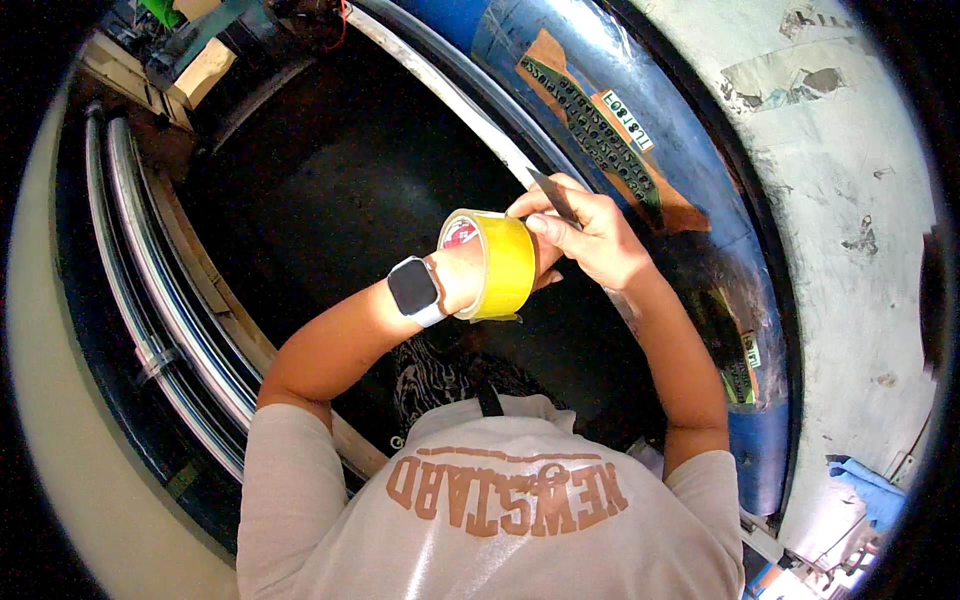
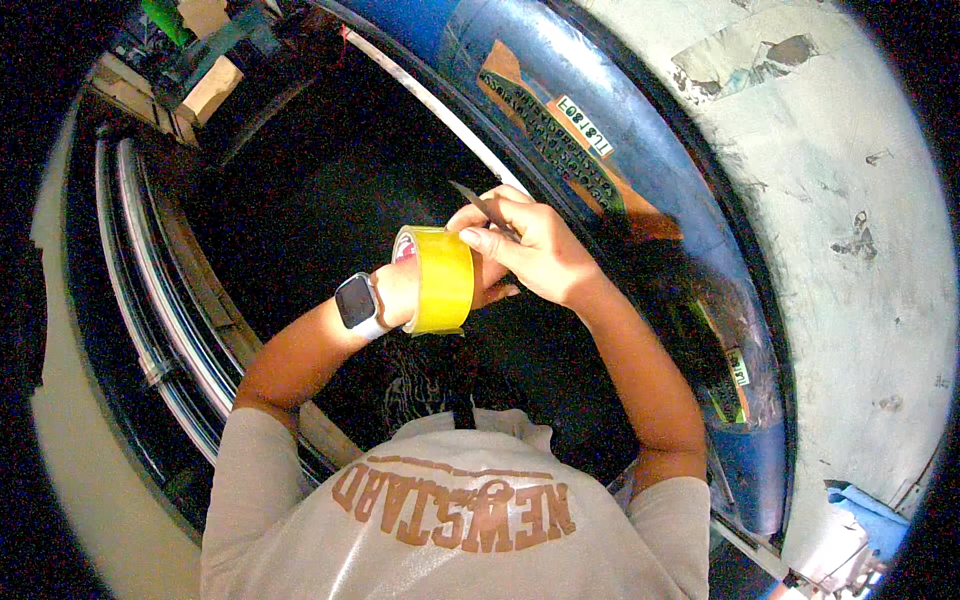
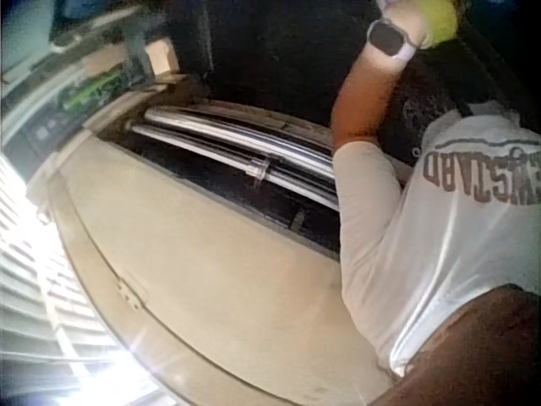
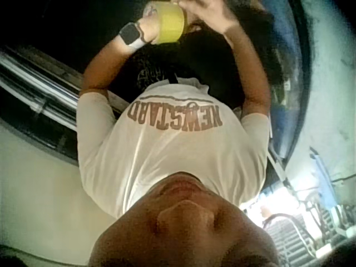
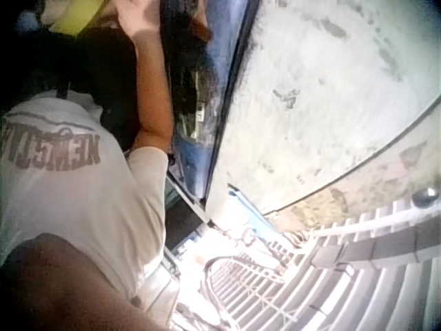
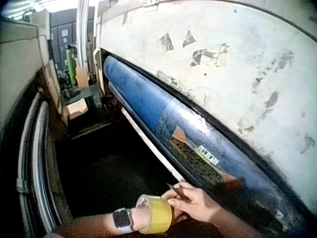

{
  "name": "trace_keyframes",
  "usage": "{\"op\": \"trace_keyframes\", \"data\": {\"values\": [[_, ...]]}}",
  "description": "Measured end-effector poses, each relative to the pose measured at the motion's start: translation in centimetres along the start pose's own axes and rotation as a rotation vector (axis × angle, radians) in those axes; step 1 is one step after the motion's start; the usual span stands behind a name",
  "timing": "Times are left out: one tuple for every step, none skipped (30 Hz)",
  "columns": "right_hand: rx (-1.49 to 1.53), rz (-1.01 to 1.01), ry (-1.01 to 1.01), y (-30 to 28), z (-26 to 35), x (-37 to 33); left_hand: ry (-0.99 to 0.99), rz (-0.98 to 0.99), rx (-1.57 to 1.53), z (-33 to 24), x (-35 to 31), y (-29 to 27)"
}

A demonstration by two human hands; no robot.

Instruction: The person applies yellow tape to a metallic surface on a large piece of machinery using a handheld blade to cut the tape.

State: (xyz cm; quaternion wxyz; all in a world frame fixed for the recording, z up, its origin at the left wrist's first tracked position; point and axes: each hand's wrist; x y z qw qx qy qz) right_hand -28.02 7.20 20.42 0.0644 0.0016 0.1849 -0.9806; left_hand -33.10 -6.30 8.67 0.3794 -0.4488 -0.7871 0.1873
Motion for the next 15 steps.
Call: {"op": "trace_keyframes", "data": {"values": [[0.025,0.0,0.046,0.0,0.3,0.2,-0.025,-0.044,-0.043,0.2,-0.2,0.0],[0.03,0.001,0.053,0.0,0.4,0.3,-0.014,-0.055,-0.053,0.3,-0.3,0.0],[0.034,0.003,0.063,-0.1,0.5,0.3,-0.002,-0.067,-0.066,0.2,0.0,-0.5],[0.041,0.006,0.073,-0.1,0.6,0.2,0.006,-0.078,-0.079,-0.1,0.2,-1.1],[0.035,0.009,0.067,0.0,0.9,-0.1,-0.025,-0.009,-0.271,-0.4,0.3,-2.3],[0.024,0.009,0.064,0.1,1.7,-1.1,-0.051,0.06,-0.468,-0.8,0.6,-4.1],[0.014,0.012,0.055,0.4,2.1,-1.8,0.011,0.086,-0.512,-0.5,0.6,-4.3],[0.081,0.051,0.088,0.9,2.0,-2.4,0.07,0.116,-0.559,-0.2,0.6,-4.4],[0.28,0.006,-0.024,2.5,1.4,-2.6,0.097,0.051,-0.563,1.2,-0.1,-2.5],[0.063,0.013,-0.071,2.9,0.5,-2.8,0.008,0.105,-0.72,1.1,0.1,-3.0],[-0.155,0.019,-0.118,3.1,0.0,-3.1,0.006,0.163,-0.626,1.0,0.4,-3.6],[-0.336,0.028,-0.121,3.3,1.0,-2.9,0.007,0.22,-0.53,0.9,0.7,-4.3],[-0.402,0.002,-0.176,3.8,0.7,-2.6,0.073,0.2,-0.581,2.8,0.0,-2.7],[-0.379,-0.012,-0.18,4.2,0.1,-2.4,-0.045,0.232,-0.664,4.4,-1.5,-1.5],[-0.357,-0.031,-0.165,4.5,-0.7,-2.6,-0.037,0.234,-0.673,4.6,-1.2,-1.1]]}}
Point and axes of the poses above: each hand's wrist, its own x-axis towards the middle knuckle, its own y-axis out of the palm, z = x × y, and after that the axes turned 3 degrees about -z, right-handed
